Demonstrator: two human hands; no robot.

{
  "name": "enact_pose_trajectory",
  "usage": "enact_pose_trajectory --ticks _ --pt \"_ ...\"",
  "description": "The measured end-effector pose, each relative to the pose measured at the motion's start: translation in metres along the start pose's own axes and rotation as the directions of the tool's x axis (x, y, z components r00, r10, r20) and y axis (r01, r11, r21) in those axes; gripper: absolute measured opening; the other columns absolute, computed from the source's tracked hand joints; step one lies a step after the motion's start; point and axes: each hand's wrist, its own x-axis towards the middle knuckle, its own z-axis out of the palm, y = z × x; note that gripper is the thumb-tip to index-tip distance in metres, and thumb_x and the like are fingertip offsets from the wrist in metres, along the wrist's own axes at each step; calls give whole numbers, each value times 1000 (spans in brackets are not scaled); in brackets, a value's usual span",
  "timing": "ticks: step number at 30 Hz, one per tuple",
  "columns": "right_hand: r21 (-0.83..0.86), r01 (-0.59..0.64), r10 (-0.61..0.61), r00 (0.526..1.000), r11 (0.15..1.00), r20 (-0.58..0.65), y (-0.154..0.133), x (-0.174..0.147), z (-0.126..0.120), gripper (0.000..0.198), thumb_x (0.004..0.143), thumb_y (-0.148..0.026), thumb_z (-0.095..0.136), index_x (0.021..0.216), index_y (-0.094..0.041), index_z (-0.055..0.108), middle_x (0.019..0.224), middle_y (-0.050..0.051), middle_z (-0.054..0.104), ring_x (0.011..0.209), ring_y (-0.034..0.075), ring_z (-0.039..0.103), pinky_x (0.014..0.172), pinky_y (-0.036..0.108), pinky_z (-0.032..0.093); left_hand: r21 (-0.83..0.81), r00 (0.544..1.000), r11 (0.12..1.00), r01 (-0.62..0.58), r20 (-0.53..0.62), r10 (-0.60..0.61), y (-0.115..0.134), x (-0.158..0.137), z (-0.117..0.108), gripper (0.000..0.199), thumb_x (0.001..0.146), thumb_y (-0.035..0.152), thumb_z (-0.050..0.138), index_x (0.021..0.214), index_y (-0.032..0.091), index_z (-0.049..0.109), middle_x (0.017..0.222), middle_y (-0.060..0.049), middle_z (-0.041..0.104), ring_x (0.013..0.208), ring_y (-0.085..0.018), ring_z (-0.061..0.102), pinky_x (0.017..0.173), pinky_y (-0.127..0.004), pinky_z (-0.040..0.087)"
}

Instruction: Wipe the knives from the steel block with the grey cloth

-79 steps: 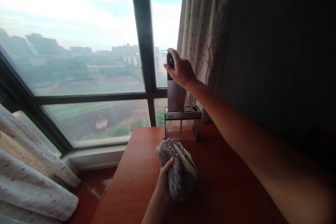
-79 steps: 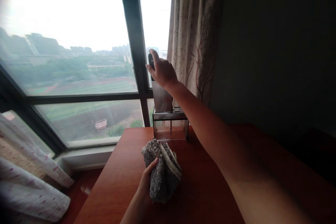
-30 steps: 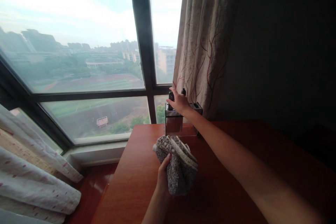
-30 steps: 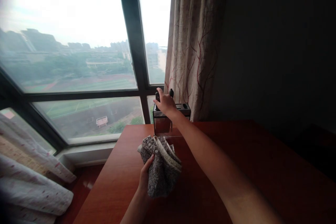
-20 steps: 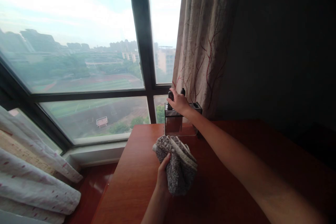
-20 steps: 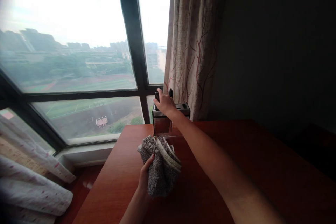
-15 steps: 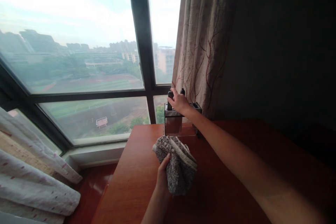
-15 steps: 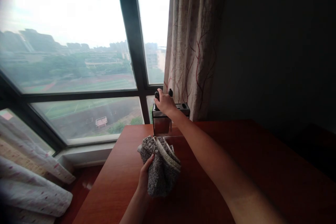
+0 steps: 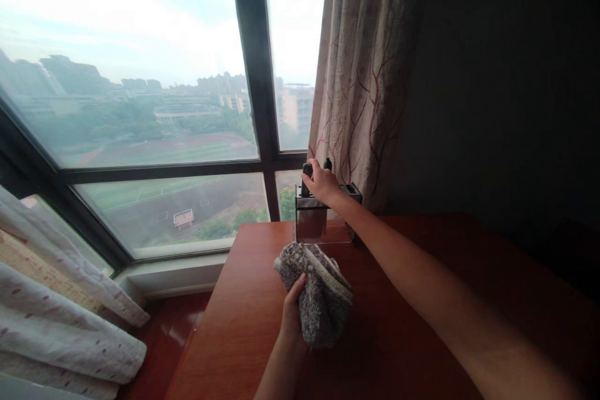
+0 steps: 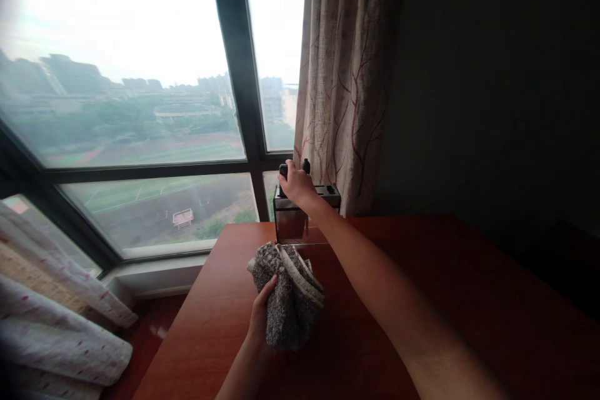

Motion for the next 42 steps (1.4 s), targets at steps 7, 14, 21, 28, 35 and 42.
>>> enact_pose_trajectory --ticks 7,14,21,28,35,42 --pt "-2 -29 29 998 1000 -55 5 6 -9 50 92 -45 44 132 -15 45 95 14 73 92 31 68 78 37 48 4 1000 1000 -11 -2 11 0 -2 1 50 84 29 60 128 7 55 99 -14 76 105 -33 65 104 -45 39" --pt "12 -46 48 980 999 -195 24 15 -30 35 91 -29 43 124 -21 51 91 8 72 92 26 66 82 36 47 -22 1000 1000 -10 14 11 0 1 -1 54 84 27 60 132 6 51 101 -14 75 103 -33 66 103 -44 41" --pt "25 -76 80 974 997 -213 45 16 -24 44 84 -31 55 126 -19 51 111 12 66 102 27 61 85 36 47 -21 1000 999 24 5 -24 -1 -2 3 53 83 30 60 131 8 53 103 -14 75 105 -34 65 104 -46 39" --pt "59 -53 59 993 997 -105 57 17 -8 42 84 -33 57 124 -23 55 90 5 72 82 22 67 75 31 49 -18 999 999 32 -13 -32 -1 -2 3 52 83 30 61 129 7 55 102 -15 75 106 -35 65 103 -47 40" --pt "70 -41 49 991 997 -128 57 28 -18 39 83 -34 58 121 -24 57 89 5 73 76 22 68 72 31 50 -3 1000 1000 21 -23 -21 -3 0 -1 56 81 29 63 131 7 52 101 -15 75 102 -35 66 100 -48 44" --pt "93 -21 40 977 995 -211 54 57 -57 38 82 -32 60 119 -21 57 92 6 72 73 21 68 74 33 52 53 996 998 42 -83 -38 -5 -1 3 53 80 31 64 125 5 56 97 -16 75 100 -36 67 101 -49 42"
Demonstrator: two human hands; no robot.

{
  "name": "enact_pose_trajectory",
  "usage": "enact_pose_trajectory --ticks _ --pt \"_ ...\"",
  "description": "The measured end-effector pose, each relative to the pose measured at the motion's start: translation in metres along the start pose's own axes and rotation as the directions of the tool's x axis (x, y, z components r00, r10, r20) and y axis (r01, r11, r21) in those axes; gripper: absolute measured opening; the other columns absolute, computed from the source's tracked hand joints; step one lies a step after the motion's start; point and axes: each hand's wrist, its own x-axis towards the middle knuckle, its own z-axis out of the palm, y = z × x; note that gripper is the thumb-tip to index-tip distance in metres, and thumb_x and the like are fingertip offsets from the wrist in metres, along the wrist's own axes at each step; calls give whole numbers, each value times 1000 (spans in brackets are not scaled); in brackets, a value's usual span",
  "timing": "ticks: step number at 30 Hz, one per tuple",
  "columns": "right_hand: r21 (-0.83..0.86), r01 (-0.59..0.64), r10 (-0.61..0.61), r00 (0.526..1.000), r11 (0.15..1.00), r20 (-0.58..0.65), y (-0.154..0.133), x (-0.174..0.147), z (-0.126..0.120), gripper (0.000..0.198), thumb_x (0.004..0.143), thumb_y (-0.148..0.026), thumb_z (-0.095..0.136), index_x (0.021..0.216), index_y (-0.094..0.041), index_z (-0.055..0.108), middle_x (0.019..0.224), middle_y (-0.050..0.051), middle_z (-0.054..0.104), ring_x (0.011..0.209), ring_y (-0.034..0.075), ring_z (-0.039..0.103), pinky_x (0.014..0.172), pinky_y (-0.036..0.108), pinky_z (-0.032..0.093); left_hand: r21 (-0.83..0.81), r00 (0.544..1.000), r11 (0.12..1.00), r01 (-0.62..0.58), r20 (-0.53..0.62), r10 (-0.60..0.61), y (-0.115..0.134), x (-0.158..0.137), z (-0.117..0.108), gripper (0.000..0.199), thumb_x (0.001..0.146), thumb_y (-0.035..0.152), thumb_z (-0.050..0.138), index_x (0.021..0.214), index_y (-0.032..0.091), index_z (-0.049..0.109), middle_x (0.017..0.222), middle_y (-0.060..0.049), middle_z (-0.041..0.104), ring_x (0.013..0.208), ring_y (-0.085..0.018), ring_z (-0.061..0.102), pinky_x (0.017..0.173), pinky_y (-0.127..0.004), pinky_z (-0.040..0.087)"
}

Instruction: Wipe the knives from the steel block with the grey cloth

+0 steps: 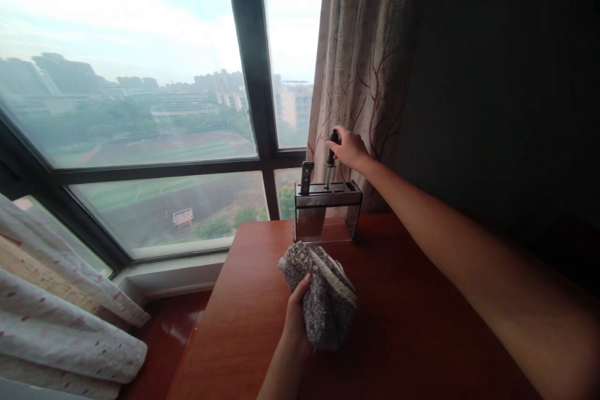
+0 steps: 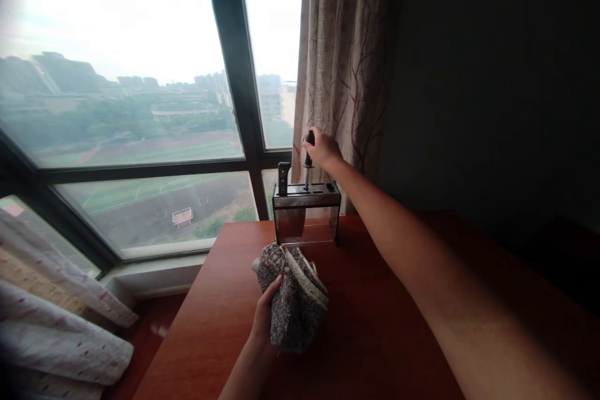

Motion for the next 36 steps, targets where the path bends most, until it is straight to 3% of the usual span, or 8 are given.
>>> enact_pose_trajectory --ticks 5,12,16,20,24,27,31,36 --pt "143 -16 25 998 990 -56 -4 32 -25 39 82 -27 60 120 -19 56 85 5 69 57 18 67 66 35 55 18 1000 1000 -18 -11 18 1 -1 3 53 79 31 66 124 4 56 97 -16 75 101 -35 67 101 -48 42" --pt "345 -42 69 995 938 -66 -12 58 -48 37 83 -19 61 119 -15 55 83 5 64 59 18 68 57 36 57 51 999 999 -20 -28 21 1 -1 3 52 79 31 66 122 3 57 94 -16 76 100 -35 67 99 -47 44" --pt "409 35 31 988 912 -152 -16 63 -61 35 80 -15 65 114 -12 58 76 2 61 61 18 68 58 36 58 47 999 999 -23 -36 25 -1 -1 2 49 81 31 64 122 5 58 95 -15 76 101 -34 67 100 -46 43" --pt "506 143 -47 979 851 -199 -15 55 -77 28 80 -18 67 106 -12 59 73 0 64 52 11 63 51 26 55 13 1000 1000 -22 8 22 0 0 2 43 83 30 61 120 8 61 98 -14 76 104 -34 66 103 -47 41" --pt "565 279 -148 952 777 -267 -15 29 -101 24 84 -31 64 100 -14 58 77 0 69 53 8 63 50 18 51 -3 996 1000 18 91 -18 -1 0 -2 36 84 32 60 109 8 67 99 -15 75 110 -35 62 106 -47 37" --pt "584 300 -163 947 755 -276 -19 -6 -119 29 89 -35 56 107 -13 56 85 2 70 58 6 64 54 19 50 -12 994 1000 5 105 -3 -1 1 -6 32 84 33 59 100 8 71 96 -14 76 112 -35 61 107 -48 35" --pt "658 243 -58 955 713 -290 -20 -68 -128 28 86 -35 62 107 -17 58 83 2 71 55 9 64 50 20 50 -31 990 999 10 143 -5 -2 0 -8 34 85 37 58 96 9 73 96 -14 76 115 -34 59 109 -48 33" --pt "833 32 165 975 552 -147 -2 -145 -108 31 83 -37 67 107 -20 58 88 4 73 59 12 66 51 21 53 -85 965 996 -28 257 49 1 0 -9 34 87 38 53 95 14 75 100 -11 76 117 -33 58 111 -47 31"
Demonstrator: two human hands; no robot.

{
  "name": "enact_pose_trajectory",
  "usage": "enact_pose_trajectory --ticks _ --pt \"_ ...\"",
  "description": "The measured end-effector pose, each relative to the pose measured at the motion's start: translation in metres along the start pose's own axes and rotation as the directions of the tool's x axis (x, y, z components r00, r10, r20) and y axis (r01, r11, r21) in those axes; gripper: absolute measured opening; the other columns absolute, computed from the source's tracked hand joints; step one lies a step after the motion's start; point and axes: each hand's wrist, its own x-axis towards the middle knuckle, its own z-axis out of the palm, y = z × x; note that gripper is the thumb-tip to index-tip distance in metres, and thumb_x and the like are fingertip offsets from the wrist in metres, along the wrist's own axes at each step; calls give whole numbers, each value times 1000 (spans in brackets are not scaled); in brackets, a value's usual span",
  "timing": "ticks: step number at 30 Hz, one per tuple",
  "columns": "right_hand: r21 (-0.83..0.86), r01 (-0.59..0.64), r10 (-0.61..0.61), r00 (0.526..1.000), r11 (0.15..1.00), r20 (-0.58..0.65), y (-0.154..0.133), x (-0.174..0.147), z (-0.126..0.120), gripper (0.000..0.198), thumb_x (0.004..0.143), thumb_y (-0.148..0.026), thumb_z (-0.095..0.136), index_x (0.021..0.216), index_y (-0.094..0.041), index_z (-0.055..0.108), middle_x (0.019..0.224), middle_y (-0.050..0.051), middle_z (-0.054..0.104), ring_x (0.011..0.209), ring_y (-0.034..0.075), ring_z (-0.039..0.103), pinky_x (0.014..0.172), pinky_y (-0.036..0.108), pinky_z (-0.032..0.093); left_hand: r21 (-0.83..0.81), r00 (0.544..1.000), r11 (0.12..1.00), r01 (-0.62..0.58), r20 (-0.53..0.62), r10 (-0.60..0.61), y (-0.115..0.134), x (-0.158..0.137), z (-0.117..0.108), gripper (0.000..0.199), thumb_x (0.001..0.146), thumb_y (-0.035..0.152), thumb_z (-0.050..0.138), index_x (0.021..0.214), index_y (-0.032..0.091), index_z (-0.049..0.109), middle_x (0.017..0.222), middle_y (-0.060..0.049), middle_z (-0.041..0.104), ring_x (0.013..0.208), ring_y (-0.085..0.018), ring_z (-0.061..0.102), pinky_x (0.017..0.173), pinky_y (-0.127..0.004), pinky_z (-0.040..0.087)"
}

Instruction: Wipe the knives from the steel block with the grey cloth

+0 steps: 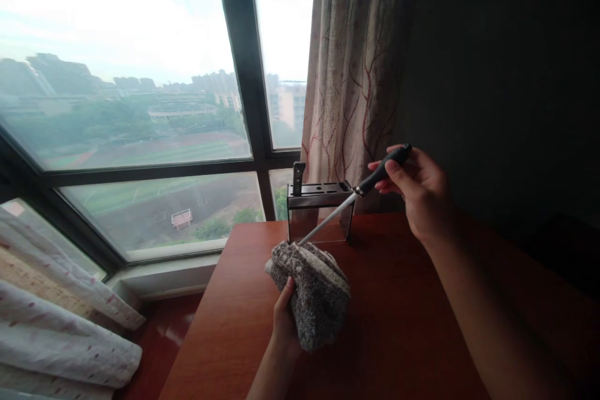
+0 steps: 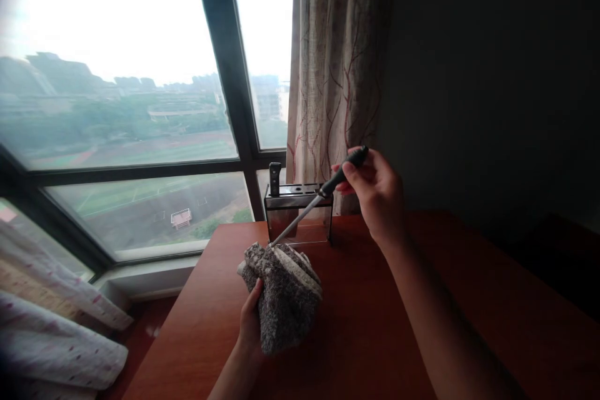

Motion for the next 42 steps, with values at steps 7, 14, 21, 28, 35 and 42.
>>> enact_pose_trajectory --ticks 7,14,21,28,35,42 --pt "204 -190 229 956 960 -185 39 -96 -10 33 82 -32 69 110 -21 55 102 7 71 72 15 69 65 25 56 -2 989 997 -73 132 73 8 -1 -12 40 89 44 46 103 18 74 103 -8 75 124 -30 53 113 -45 27" --pt "311 -378 437 888 872 -145 56 -192 4 31 84 -33 65 110 -25 49 112 10 68 86 22 70 76 36 57 4 964 993 -117 243 112 8 1 -19 46 93 45 38 114 17 69 111 -8 73 125 -28 52 114 -42 24" --pt "36 -525 520 849 850 94 78 -242 3 26 82 -44 62 96 -22 56 107 11 68 83 23 68 73 34 57 -39 969 984 -176 166 180 12 1 -14 39 93 36 42 103 16 74 104 -9 75 112 -28 62 111 -42 31" --pt "-428 -388 525 807 816 271 84 -240 -8 30 84 -43 57 104 -22 66 100 9 71 93 25 66 84 34 51 -11 978 978 -209 3 209 13 1 -9 31 90 28 49 97 12 75 96 -12 76 100 -28 68 105 -39 41" --pt "-81 -790 756 544 608 364 96 -248 21 46 83 -61 50 84 -17 63 49 -6 43 39 7 35 36 18 26 41 986 986 -160 -29 161 11 5 -11 40 91 39 48 109 11 70 93 -12 77 93 -29 70 97 -44 48" --pt "247 -939 826 332 241 455 110 -246 25 47 77 -61 59 83 -14 60 49 -11 33 35 1 17 35 16 11 122 979 979 -166 -95 178 1 5 4 35 85 41 58 93 10 72 82 -12 76 81 -27 72 87 -40 53"
